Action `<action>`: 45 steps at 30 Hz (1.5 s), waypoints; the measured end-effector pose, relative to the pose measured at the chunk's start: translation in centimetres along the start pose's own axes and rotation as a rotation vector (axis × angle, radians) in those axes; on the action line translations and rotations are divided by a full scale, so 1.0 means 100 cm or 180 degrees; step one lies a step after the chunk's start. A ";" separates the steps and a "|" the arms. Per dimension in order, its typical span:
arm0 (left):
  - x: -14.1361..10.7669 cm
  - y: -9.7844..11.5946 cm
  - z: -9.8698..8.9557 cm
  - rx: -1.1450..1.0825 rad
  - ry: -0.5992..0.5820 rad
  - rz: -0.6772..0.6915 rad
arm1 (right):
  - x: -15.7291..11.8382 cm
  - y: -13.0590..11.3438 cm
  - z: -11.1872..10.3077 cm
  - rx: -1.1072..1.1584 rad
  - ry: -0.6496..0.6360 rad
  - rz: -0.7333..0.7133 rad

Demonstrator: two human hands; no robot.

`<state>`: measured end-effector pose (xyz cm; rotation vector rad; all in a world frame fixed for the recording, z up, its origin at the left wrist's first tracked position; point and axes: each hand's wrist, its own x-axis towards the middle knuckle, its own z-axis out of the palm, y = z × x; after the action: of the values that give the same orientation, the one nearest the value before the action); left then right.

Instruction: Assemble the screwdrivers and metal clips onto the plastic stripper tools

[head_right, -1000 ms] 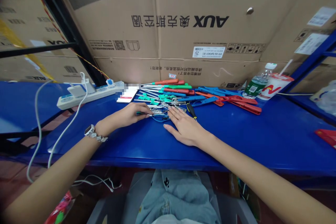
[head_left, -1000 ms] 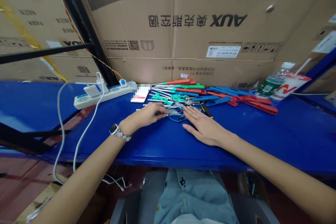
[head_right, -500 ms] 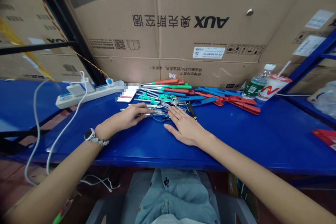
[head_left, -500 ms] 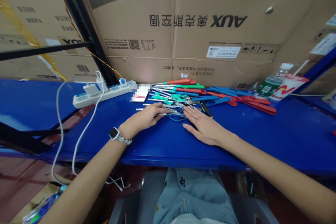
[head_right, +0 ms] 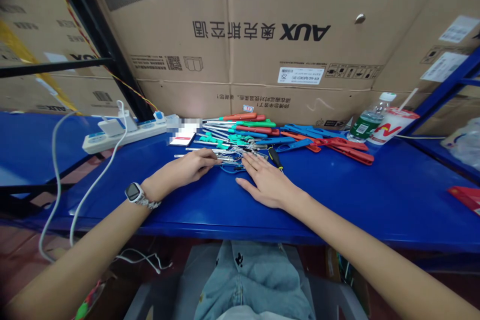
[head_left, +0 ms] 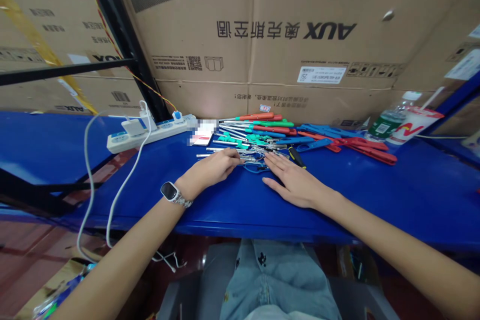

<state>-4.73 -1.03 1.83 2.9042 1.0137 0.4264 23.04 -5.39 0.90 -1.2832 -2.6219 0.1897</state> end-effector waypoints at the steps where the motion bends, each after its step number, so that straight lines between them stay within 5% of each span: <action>1: -0.001 0.000 0.000 -0.0022 0.0009 0.0009 | 0.000 0.000 0.000 -0.0018 -0.0015 0.0002; 12: -0.003 -0.004 0.013 -0.0220 0.0169 0.0088 | 0.000 0.001 0.002 0.0003 0.0044 -0.0019; 45: 0.005 0.004 -0.005 -0.0078 0.0327 0.0124 | -0.002 -0.001 -0.001 0.0053 0.0026 0.0034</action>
<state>-4.23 -1.09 2.46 2.9116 0.9579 0.5913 23.05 -5.62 0.96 -1.2900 -2.6015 0.2073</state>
